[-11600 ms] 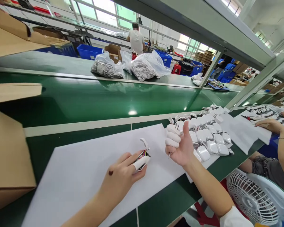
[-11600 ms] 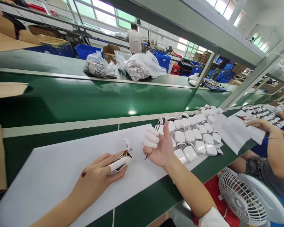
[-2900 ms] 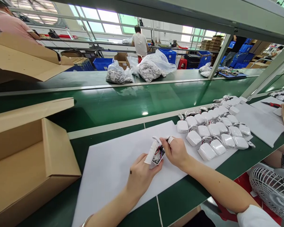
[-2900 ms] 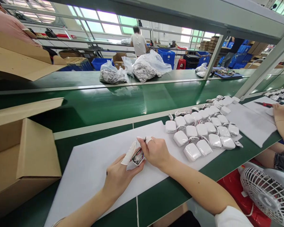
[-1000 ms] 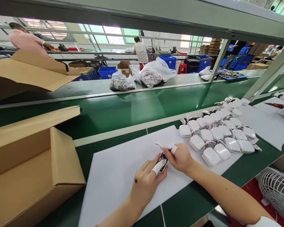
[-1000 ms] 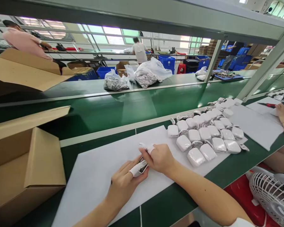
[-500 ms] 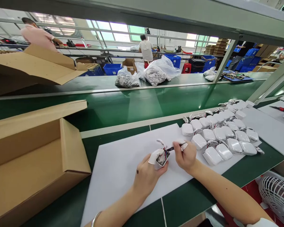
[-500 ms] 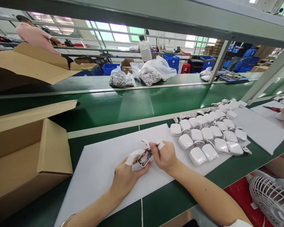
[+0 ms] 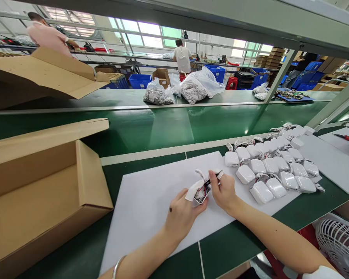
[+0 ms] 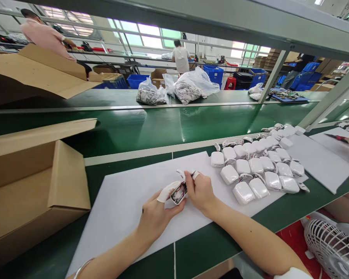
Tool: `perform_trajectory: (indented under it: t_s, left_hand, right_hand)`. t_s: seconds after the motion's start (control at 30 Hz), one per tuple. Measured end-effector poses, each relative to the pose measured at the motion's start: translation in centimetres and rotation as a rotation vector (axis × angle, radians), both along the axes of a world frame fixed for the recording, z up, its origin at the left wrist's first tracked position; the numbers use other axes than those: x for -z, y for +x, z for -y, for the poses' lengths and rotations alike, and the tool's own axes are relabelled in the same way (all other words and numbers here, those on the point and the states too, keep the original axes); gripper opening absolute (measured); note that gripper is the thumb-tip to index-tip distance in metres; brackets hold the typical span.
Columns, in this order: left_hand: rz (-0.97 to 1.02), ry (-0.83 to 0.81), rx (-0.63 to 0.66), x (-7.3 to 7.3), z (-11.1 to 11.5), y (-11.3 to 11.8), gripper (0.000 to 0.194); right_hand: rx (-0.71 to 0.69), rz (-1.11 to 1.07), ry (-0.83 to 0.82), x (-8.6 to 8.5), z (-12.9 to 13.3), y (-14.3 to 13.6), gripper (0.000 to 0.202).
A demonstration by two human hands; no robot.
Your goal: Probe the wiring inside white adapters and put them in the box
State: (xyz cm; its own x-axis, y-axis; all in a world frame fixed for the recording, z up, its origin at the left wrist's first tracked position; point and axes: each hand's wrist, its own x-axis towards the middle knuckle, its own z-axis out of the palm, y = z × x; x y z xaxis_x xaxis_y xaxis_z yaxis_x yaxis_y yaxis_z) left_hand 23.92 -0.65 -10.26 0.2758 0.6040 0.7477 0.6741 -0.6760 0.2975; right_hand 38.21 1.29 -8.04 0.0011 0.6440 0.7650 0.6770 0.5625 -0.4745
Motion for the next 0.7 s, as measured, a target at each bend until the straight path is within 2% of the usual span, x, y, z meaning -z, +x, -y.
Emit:
perform_trajectory:
  t_s: [0.13,0.2,0.3,0.4,0.53,0.7]
  left_hand:
    - [0.012,0.003,0.011,-0.3,0.0,0.1,0.023]
    - [0.013,-0.002,0.029,-0.4,0.0,0.1,0.023]
    - [-0.005,0.015,0.069,-0.5,0.0,0.1,0.022]
    - [0.010,-0.010,0.041,-0.2,0.0,0.1,0.023]
    - [0.048,-0.077,-0.009,0.3,0.1,0.1,0.029]
    - [0.047,-0.057,0.004,0.3,0.1,0.1,0.028]
  right_hand:
    - [-0.042,0.080,0.212,-0.4,-0.2,0.9,0.035]
    - [-0.021,0.079,0.265,-0.8,-0.2,1.2,0.035]
    - [0.046,0.036,0.210,-1.4,0.0,1.1,0.039]
    - [0.041,0.017,0.120,-1.8,0.1,0.8,0.044]
    - [0.058,0.042,0.149,-1.7,0.0,0.6,0.046]
    - [0.048,0.057,0.149,-1.2,-0.4,0.4,0.044]
